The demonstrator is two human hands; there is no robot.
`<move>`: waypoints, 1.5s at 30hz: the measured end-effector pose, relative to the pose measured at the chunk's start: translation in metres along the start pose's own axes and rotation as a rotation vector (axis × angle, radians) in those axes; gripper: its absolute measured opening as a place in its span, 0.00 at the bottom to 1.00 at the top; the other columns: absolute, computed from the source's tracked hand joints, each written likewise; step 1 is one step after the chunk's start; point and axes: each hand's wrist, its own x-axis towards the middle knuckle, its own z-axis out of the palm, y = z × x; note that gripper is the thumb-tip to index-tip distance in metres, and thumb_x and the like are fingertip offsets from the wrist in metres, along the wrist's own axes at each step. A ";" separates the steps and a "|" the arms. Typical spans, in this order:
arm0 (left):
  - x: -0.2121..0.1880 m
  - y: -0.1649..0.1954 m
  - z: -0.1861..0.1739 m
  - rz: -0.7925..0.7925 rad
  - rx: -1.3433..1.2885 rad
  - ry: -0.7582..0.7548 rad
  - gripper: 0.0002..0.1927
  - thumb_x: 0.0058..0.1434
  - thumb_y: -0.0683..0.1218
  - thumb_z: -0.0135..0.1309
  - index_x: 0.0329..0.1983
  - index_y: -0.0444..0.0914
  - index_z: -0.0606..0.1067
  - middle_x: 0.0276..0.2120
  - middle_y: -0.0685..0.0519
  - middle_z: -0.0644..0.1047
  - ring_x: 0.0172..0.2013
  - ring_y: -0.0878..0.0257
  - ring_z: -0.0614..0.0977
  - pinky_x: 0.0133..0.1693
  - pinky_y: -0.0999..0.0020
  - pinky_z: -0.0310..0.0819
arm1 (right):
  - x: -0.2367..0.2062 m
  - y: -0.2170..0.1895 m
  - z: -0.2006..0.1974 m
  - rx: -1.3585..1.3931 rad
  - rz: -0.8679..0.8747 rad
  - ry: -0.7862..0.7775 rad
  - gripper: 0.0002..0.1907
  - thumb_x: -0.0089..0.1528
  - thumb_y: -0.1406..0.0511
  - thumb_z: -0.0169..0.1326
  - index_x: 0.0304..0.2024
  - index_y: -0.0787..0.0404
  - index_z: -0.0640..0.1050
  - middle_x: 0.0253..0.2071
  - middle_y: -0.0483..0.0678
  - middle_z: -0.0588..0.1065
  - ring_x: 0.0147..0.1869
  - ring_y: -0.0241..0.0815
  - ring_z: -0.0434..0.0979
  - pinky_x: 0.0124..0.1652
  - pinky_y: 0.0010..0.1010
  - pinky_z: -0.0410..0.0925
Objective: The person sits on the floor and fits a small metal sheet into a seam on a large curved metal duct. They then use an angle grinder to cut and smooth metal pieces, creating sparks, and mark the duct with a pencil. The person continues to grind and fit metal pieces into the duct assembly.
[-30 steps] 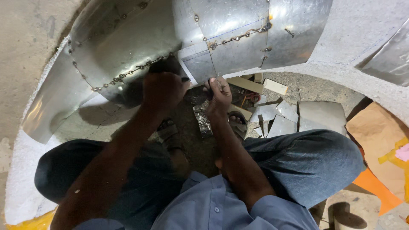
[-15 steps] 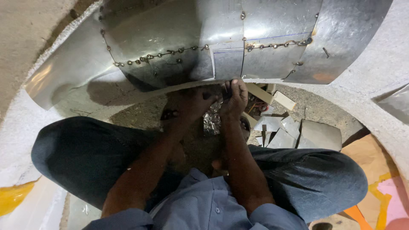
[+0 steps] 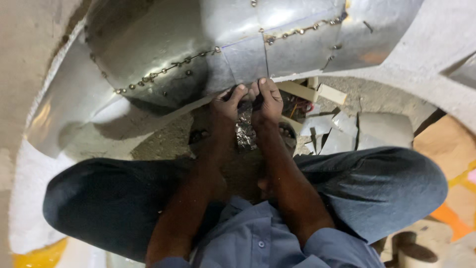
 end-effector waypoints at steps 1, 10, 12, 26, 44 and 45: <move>0.002 -0.002 0.001 -0.003 -0.025 -0.006 0.15 0.64 0.47 0.63 0.43 0.28 0.83 0.35 0.49 0.84 0.34 0.63 0.82 0.40 0.69 0.77 | 0.003 0.002 -0.003 0.018 -0.004 0.014 0.01 0.66 0.70 0.55 0.38 0.59 0.77 0.35 0.43 0.75 0.38 0.36 0.74 0.38 0.26 0.70; 0.013 -0.020 -0.002 0.131 0.028 0.035 0.14 0.63 0.46 0.63 0.45 0.29 0.82 0.42 0.44 0.84 0.39 0.58 0.86 0.43 0.66 0.84 | 0.007 0.011 -0.020 0.232 0.084 -0.110 0.09 0.66 0.70 0.59 0.48 0.58 0.75 0.40 0.42 0.75 0.42 0.35 0.75 0.43 0.27 0.72; 0.011 -0.020 -0.004 0.227 0.169 0.047 0.14 0.64 0.47 0.62 0.45 0.30 0.82 0.41 0.45 0.84 0.39 0.59 0.86 0.43 0.67 0.84 | 0.006 0.011 -0.017 0.235 0.145 0.016 0.12 0.63 0.69 0.57 0.49 0.56 0.74 0.41 0.40 0.76 0.44 0.35 0.77 0.45 0.28 0.74; 0.007 -0.016 -0.001 0.264 0.289 0.095 0.15 0.64 0.48 0.62 0.45 0.31 0.83 0.38 0.49 0.86 0.38 0.65 0.84 0.44 0.71 0.79 | 0.001 0.004 0.001 0.185 0.132 -0.134 0.16 0.64 0.69 0.60 0.53 0.57 0.73 0.47 0.41 0.75 0.50 0.35 0.75 0.51 0.29 0.72; -0.004 -0.018 -0.003 0.060 -0.272 0.124 0.19 0.63 0.47 0.63 0.48 0.27 0.77 0.45 0.41 0.83 0.46 0.54 0.86 0.50 0.65 0.77 | -0.008 0.008 0.009 0.077 -0.037 -0.097 0.13 0.62 0.75 0.63 0.46 0.58 0.75 0.40 0.47 0.78 0.43 0.40 0.80 0.40 0.31 0.75; -0.004 -0.019 -0.003 0.049 -0.253 0.129 0.18 0.63 0.46 0.63 0.48 0.27 0.76 0.45 0.42 0.83 0.46 0.54 0.86 0.51 0.65 0.78 | -0.007 0.008 0.009 0.071 -0.042 -0.113 0.13 0.62 0.74 0.63 0.46 0.59 0.75 0.40 0.48 0.78 0.43 0.41 0.80 0.41 0.31 0.75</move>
